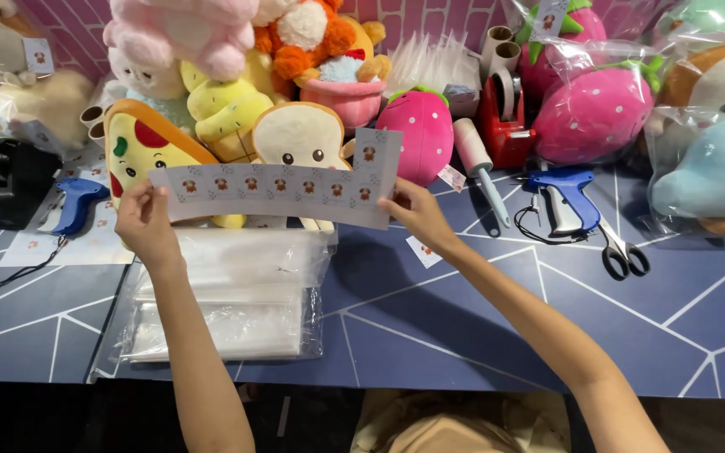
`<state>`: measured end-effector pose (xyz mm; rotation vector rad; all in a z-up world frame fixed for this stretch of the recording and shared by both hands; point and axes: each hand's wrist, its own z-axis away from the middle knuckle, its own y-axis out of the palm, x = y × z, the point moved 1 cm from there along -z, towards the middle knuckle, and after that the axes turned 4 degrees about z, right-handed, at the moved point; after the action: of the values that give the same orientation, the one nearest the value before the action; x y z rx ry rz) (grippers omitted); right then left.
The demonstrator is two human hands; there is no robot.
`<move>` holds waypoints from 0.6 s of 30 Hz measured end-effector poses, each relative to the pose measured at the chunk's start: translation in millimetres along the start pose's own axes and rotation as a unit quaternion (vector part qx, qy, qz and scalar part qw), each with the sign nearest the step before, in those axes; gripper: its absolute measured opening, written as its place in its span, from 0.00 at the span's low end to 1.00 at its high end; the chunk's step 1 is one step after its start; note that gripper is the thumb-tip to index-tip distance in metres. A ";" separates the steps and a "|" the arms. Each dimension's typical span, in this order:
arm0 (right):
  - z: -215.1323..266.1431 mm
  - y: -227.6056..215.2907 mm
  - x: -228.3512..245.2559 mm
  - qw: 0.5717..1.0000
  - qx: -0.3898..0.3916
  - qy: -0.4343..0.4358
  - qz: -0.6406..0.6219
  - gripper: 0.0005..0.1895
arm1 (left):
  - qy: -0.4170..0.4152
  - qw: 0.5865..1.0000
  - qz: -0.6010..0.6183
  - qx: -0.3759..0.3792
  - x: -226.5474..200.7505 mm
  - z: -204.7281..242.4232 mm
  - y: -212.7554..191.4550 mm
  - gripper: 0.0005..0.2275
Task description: The person cuts a small sticker from a sheet using scissors, applies it to a hangtag, and attaches the tag to a pink plush strawberry. They then place the plush inside a plastic bag and seal the bag by hand.
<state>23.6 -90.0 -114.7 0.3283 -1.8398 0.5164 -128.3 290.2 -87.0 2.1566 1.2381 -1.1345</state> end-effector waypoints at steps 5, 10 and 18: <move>-10.2 37.5 -29.5 0.998 -0.003 0.004 0.070 0.12 | -0.017 0.989 -0.120 -0.081 48.5 -0.4 -15.8 0.06; -13.9 52.7 -52.3 0.992 -0.018 0.000 0.124 0.09 | -0.030 0.976 -0.181 -0.118 95.3 5.1 -18.6 0.08; -14.2 46.5 -55.4 0.994 0.014 0.058 0.091 0.17 | -0.051 0.972 -0.191 -0.129 110.4 4.8 -16.3 0.08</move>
<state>31.4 -44.3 -172.0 0.1474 -1.7585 0.6740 -113.8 353.0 -178.3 1.6931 1.6969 -1.1372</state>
